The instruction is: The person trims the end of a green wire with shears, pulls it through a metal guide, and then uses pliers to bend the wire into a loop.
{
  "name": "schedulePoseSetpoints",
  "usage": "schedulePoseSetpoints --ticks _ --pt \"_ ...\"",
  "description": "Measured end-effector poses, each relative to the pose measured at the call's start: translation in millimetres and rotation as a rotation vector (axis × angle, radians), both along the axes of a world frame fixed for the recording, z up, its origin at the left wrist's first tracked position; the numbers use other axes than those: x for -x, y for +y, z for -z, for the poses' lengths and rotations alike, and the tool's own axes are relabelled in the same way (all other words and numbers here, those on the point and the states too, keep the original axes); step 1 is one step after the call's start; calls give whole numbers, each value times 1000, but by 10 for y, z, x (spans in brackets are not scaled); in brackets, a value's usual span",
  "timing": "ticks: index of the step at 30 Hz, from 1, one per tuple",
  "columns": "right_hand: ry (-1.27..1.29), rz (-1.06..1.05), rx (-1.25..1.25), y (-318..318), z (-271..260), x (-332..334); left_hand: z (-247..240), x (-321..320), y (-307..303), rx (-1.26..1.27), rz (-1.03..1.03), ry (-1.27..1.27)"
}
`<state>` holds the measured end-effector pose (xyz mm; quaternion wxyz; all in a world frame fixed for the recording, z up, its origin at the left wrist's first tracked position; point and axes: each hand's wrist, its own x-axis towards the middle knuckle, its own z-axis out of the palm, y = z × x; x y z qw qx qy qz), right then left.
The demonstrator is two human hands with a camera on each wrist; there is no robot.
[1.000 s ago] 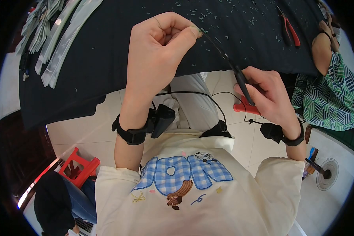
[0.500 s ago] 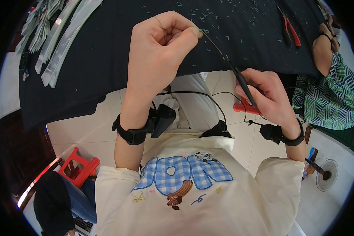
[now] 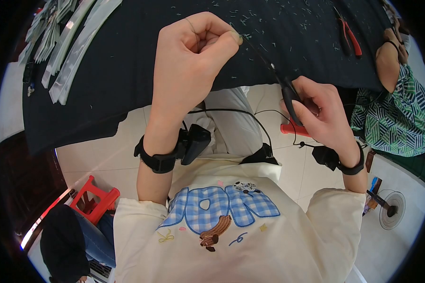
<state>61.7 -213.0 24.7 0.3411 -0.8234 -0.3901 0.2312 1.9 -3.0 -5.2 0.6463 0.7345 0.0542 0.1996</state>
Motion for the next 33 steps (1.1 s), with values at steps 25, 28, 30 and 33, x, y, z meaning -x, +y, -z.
schedulePoseSetpoints --ticks 25,28,30,33 --pt "-462 35 56 37 25 86 -17 2 -5 25 6 28" --pt "-480 37 43 41 31 90 -13 -1 -5 17 2 22" --pt "-486 33 51 35 40 88 -13 2 -3 16 2 24" --pt "-496 31 59 41 53 83 -14 2 -3 12 1 24"
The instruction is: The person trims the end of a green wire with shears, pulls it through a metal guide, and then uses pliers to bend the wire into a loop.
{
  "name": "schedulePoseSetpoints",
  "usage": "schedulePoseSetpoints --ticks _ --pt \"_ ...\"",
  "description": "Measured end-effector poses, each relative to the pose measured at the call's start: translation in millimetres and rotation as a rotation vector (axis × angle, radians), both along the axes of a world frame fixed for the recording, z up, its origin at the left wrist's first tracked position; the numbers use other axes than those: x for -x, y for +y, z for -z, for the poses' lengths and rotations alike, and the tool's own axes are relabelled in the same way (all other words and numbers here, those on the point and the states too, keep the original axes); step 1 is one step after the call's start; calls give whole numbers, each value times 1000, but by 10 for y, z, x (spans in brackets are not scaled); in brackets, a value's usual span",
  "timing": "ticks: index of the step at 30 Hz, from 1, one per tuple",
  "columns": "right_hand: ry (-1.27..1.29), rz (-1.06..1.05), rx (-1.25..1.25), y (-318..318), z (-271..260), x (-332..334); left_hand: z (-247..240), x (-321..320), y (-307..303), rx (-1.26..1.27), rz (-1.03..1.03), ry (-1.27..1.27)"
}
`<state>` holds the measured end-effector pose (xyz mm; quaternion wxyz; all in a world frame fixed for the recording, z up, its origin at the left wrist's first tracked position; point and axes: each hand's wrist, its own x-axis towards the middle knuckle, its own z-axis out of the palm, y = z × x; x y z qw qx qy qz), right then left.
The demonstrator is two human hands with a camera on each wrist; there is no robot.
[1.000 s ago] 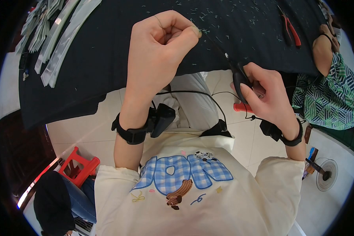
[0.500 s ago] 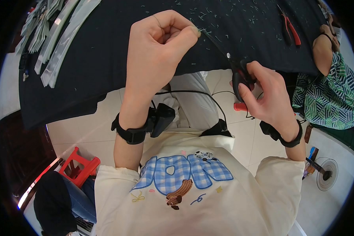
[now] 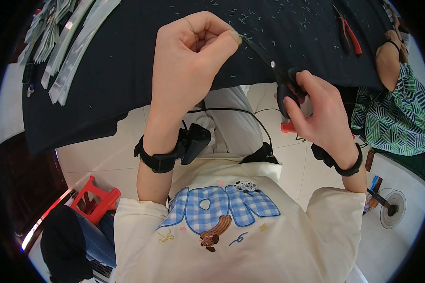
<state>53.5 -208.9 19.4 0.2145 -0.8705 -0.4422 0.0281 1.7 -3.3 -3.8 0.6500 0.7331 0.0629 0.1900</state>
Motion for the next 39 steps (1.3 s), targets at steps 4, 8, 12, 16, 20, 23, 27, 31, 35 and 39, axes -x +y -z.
schedulePoseSetpoints --ticks 4,8,12,16,20,23,27,31,35,39 --pt "-26 6 14 7 -7 5 -17 -15 -1 35 -13 -31" --pt "-48 10 12 5 -13 21 17 -7 -2 5 2 -24" --pt "-115 28 5 -12 5 39 13 -7 2 3 -9 -29" --pt "-137 14 -2 -22 -12 54 23 -10 9 5 -15 -29" --pt "-173 5 -3 -2 -29 47 13 -10 2 5 -24 -23" --pt "-157 20 33 6 -31 36 10 -14 -1 43 -23 -12" --pt "-178 11 13 25 -30 39 10 -11 1 55 -15 -19" --pt "-181 5 31 21 -19 40 19 -14 6 48 -14 -27" --pt "-178 1 13 27 -13 46 20 -15 6 50 -4 -37" --pt "-182 -9 15 23 -10 49 17 -16 2 37 -22 -39"
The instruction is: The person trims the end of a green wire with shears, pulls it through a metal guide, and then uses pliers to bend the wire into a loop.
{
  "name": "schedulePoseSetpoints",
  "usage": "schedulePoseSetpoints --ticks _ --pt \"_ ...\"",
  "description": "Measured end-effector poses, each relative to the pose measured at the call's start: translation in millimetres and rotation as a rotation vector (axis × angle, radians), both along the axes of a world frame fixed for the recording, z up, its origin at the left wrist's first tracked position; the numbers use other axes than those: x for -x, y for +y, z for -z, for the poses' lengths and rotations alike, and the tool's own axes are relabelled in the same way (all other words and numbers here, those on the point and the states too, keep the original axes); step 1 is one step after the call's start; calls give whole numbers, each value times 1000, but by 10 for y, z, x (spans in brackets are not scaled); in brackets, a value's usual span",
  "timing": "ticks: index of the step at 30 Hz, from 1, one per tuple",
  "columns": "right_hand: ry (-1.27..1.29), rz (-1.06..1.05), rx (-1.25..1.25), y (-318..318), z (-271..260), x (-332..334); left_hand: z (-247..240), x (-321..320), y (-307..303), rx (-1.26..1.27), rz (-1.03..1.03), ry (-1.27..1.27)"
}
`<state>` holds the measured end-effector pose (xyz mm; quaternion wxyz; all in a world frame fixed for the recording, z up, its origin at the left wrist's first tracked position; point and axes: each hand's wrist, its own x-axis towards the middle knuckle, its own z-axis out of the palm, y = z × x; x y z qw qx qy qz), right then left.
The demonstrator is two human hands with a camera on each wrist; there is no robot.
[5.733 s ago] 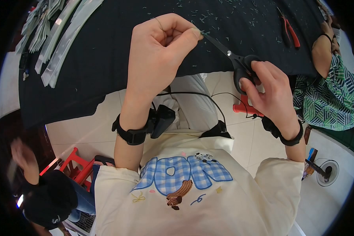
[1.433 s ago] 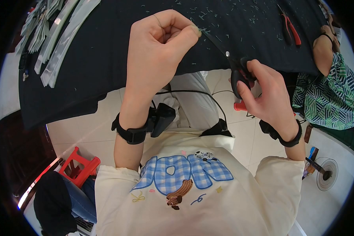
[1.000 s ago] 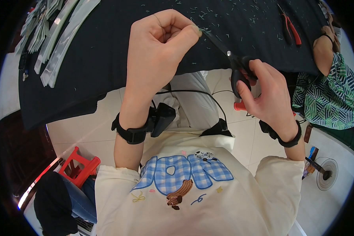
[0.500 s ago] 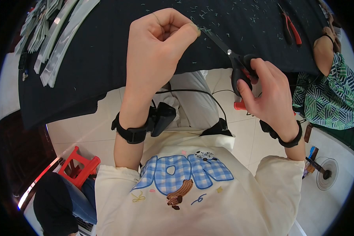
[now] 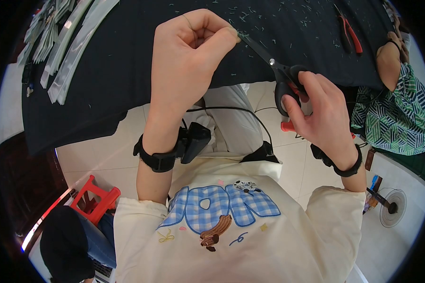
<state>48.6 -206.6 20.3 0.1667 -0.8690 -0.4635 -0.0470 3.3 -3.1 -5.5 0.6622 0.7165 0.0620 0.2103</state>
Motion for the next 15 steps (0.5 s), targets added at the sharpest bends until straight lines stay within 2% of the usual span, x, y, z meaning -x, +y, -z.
schedulePoseSetpoints --ticks 15 --pt "42 -12 -37 -10 50 14 4 -5 9 27 7 -3"
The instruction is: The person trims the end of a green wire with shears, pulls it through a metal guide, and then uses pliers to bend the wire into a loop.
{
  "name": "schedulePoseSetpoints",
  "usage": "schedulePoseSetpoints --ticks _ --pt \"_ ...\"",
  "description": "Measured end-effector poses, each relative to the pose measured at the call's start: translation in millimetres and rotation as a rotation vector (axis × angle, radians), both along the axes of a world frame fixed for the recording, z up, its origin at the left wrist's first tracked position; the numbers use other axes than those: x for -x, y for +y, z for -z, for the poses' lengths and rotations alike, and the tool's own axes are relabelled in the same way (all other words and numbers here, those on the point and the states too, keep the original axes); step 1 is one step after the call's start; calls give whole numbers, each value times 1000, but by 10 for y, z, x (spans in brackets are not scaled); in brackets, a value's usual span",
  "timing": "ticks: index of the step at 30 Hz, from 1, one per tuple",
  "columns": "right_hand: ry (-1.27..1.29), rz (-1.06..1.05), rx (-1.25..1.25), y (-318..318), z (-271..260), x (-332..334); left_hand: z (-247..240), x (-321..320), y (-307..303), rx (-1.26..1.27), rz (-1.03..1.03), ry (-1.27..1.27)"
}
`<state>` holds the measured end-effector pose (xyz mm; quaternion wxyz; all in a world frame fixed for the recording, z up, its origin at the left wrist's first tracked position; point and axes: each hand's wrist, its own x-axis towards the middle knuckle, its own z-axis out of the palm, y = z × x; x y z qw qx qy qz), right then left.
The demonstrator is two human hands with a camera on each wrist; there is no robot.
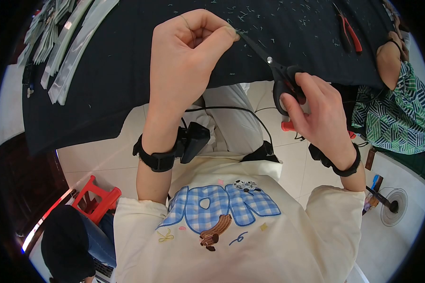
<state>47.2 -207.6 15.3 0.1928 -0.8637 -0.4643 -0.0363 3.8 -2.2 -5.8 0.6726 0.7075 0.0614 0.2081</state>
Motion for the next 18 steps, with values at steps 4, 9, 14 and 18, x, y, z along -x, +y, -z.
schedulePoseSetpoints --ticks 4,9,14,18 --pt "5 -6 -42 1 5 -22 -5 3 -13 -27 -6 18" --pt "27 15 -76 -22 6 -28 -1 5 -8 -37 -8 17" --pt "22 25 -56 -38 -26 -20 -5 9 -6 -32 -6 12" --pt "-21 22 -6 -16 -50 -14 -4 9 -8 -31 -9 10"
